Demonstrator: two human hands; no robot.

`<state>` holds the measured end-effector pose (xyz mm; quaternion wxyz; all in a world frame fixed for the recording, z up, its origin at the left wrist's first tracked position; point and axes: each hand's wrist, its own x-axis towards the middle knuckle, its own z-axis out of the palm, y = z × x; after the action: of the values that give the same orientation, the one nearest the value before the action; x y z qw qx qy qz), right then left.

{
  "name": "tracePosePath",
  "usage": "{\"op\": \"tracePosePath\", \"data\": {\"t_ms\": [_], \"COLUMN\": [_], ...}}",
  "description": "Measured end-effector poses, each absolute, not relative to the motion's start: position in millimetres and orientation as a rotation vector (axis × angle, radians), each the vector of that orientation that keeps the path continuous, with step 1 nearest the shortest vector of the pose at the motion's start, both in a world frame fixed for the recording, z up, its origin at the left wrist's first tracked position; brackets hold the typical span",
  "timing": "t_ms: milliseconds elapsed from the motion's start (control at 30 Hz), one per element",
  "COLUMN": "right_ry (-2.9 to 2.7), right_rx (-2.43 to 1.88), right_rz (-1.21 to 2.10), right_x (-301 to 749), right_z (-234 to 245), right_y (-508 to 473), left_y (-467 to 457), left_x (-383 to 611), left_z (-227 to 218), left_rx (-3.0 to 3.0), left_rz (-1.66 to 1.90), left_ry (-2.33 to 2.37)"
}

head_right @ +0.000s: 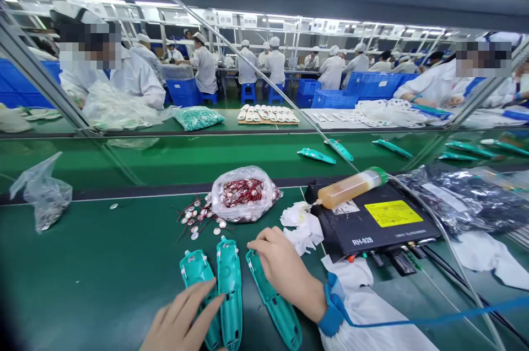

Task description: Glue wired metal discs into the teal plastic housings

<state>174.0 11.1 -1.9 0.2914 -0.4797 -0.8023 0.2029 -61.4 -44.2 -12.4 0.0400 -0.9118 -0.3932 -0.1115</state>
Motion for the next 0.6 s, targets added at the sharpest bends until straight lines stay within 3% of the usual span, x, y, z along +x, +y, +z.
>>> {"op": "tracePosePath", "data": {"t_ms": [200, 467, 600], "right_ry": [-2.088, -2.118, -2.266], "right_rx": [-1.308, -1.438, -1.459], "right_rz": [0.463, 0.502, 0.549], "right_x": [169.2, 191.0, 200.0], "right_z": [-7.6, 27.5, 32.2], "right_y": [11.4, 7.1, -3.8], "left_y": [-19.5, -34.9, -37.0], "left_x": [-50.8, -28.2, -23.1], "left_z": [16.1, -18.0, -15.0], "left_rx": [-2.786, -2.735, -2.758], "left_rz": [-0.337, -0.42, -0.53], "left_ry": [-0.952, -0.895, -0.927]}}
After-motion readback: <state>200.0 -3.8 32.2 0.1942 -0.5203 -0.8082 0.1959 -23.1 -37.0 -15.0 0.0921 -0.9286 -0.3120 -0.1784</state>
